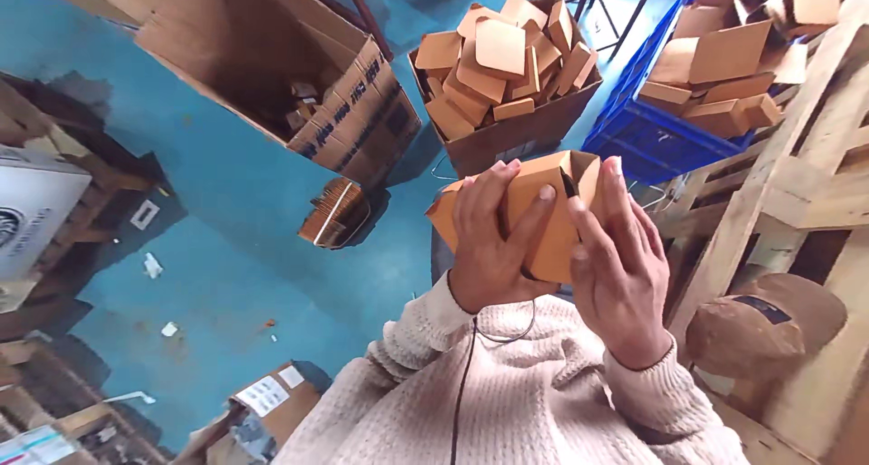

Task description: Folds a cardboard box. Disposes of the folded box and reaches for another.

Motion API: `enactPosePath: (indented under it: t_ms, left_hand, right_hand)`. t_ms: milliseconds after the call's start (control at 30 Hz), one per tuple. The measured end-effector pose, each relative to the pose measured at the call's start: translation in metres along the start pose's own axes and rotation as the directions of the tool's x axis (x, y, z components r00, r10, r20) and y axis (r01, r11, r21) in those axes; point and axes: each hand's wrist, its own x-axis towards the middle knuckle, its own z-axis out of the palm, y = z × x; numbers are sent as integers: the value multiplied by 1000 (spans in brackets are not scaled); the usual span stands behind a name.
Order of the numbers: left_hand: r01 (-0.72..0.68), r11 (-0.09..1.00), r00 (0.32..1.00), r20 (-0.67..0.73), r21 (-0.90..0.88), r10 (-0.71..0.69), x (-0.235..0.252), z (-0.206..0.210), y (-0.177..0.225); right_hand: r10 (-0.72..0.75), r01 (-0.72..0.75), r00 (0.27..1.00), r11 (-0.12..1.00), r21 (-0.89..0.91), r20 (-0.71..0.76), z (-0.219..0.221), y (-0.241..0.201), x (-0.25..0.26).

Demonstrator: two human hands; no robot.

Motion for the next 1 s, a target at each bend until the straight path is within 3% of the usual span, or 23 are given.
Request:
enactPosePath:
  t_ms: [333, 433, 500, 567, 633, 700, 1000]
  left_hand:
    - [63, 997, 998, -5, -54, -64, -9, 6, 3]
    - [90, 994, 996, 2, -65, -90, -10, 5, 6]
    - [114, 992, 993, 4, -50, -114, -8, 5, 9]
    - [130, 991, 991, -13, -6, -130, -8, 5, 13]
    - [125, 992, 992, -32, 30, -124, -9, 6, 17]
    - [115, 993, 993, -31, 37, -114, -11, 6, 20]
    - [122, 992, 987, -109, 15, -119, -16, 8, 18]
  right_hand:
    - [65, -52, 990, 994, -100, 126, -7, -3, 1]
    - [21, -23, 974, 1000, 8, 226, -16, 0, 5]
    - [-15, -46, 957, 979, 199, 291, -18, 8, 9]
    - [-33, -131, 954, 848, 514, 297, -13, 18, 8]
    - [7, -228, 962, 574, 787, 274, -6, 25, 4]
    - [38, -235, 970, 420, 877, 241, -2, 25, 0]
    - [47, -160, 984, 653, 740, 171, -5, 16, -2]
